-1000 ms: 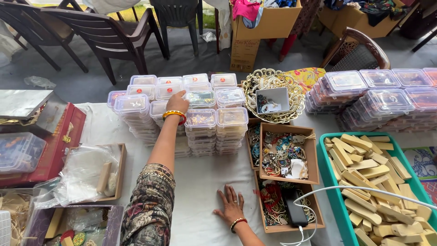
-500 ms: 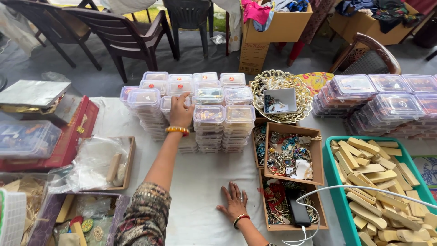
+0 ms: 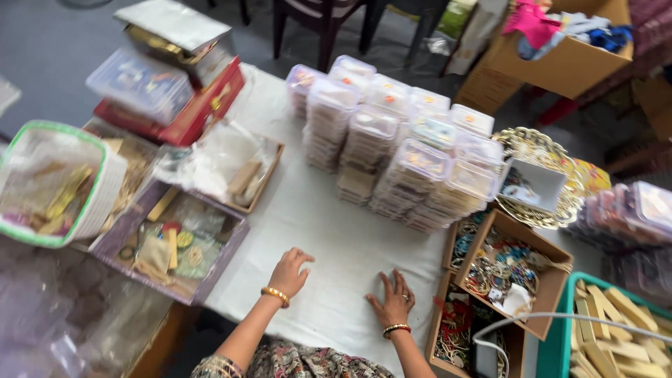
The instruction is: The person sorts through various jewelry items and packaging materials on a table. They place small jewelry pieces into plastic bags, then into small cloth pouches, and finally into clear plastic containers, stacking them neatly.
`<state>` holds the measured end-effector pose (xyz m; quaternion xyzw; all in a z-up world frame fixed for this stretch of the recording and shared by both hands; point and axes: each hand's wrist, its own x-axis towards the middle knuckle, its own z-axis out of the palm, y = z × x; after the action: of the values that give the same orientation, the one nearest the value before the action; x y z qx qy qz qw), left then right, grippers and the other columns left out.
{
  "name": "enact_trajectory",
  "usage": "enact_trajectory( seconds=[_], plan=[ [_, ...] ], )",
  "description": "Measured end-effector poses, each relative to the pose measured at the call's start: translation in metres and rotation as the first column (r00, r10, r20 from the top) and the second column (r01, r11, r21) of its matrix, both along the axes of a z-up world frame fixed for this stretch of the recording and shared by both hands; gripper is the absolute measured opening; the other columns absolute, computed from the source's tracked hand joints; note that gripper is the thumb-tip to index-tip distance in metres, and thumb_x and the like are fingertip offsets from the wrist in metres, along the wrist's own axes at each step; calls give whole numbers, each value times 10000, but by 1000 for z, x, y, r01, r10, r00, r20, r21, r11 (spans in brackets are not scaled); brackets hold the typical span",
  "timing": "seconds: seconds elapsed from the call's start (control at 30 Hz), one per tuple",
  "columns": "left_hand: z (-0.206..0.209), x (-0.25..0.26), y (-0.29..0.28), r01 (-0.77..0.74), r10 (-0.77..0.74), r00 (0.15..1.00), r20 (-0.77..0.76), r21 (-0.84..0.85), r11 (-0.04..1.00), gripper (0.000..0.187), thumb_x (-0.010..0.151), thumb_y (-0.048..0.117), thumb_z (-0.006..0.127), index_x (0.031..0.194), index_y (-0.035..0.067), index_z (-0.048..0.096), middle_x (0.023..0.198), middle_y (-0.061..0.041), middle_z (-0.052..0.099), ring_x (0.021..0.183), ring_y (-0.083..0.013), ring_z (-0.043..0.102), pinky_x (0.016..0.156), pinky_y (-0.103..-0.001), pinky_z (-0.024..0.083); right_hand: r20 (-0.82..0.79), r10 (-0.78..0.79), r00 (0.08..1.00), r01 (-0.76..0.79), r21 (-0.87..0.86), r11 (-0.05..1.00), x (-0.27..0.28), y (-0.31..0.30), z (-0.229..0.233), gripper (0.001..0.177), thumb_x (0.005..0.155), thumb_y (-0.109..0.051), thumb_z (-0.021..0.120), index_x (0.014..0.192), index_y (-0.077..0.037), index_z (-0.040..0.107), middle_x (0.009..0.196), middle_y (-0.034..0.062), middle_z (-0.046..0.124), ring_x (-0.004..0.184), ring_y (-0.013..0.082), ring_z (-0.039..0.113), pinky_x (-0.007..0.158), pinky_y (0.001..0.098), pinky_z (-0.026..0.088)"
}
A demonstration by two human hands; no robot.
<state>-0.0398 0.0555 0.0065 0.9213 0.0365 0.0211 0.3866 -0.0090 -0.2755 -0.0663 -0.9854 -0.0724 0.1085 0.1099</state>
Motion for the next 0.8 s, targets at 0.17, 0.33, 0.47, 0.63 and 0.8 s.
enact_trajectory(
  seconds=[0.17, 0.33, 0.47, 0.63, 0.8],
  plan=[
    [-10, -58, 14, -107, 108, 991, -73, 19, 994, 229, 820, 87, 706, 1031, 168, 740, 1068, -44, 624, 1043, -259, 590, 881, -413, 506, 48, -9, 999, 9, 0, 1000, 1, -2, -15, 742, 811, -648, 671, 1469, -371, 471, 1669, 33, 248, 1536, 235, 200, 1189, 515, 140],
    [13, -71, 59, -253, 241, 949, 202, 35, 967, 156, 900, 33, 645, 950, 139, 748, 945, -30, 667, 953, -242, 622, 815, -401, 497, 127, 2, 992, -4, 13, 1000, 4, -10, -35, 669, 838, -637, 654, 1437, -362, 535, 1653, 56, 320, 1529, 267, 251, 1183, 573, 168],
    [40, -79, 118, -505, 450, 782, 430, 15, 863, 186, 889, -16, 611, 987, 90, 729, 939, -79, 679, 954, -291, 637, 870, -421, 520, 177, -16, 984, 13, 17, 1000, 5, -7, -37, 623, 877, -606, 643, 1426, -324, 561, 1642, 85, 356, 1516, 321, 277, 1168, 599, 180],
    [27, -94, 194, -736, 681, 609, 406, -30, 676, 180, 890, -7, 649, 1047, 69, 692, 1049, -123, 709, 1011, -320, 662, 921, -426, 526, 197, -54, 979, 42, 67, 997, 5, -4, -34, 600, 902, -568, 645, 1420, -275, 570, 1638, 105, 354, 1517, 343, 257, 1167, 606, 167],
    [-23, -90, 236, -795, 795, 604, 58, 117, 595, 391, 843, 75, 729, 1230, 105, 683, 1258, -123, 613, 1188, -320, 589, 1040, -418, 489, 187, -116, 976, 101, 90, 991, 6, 3, -30, 561, 918, -532, 659, 1395, -245, 587, 1633, 100, 349, 1528, 334, 228, 1183, 599, 152]
  ],
)
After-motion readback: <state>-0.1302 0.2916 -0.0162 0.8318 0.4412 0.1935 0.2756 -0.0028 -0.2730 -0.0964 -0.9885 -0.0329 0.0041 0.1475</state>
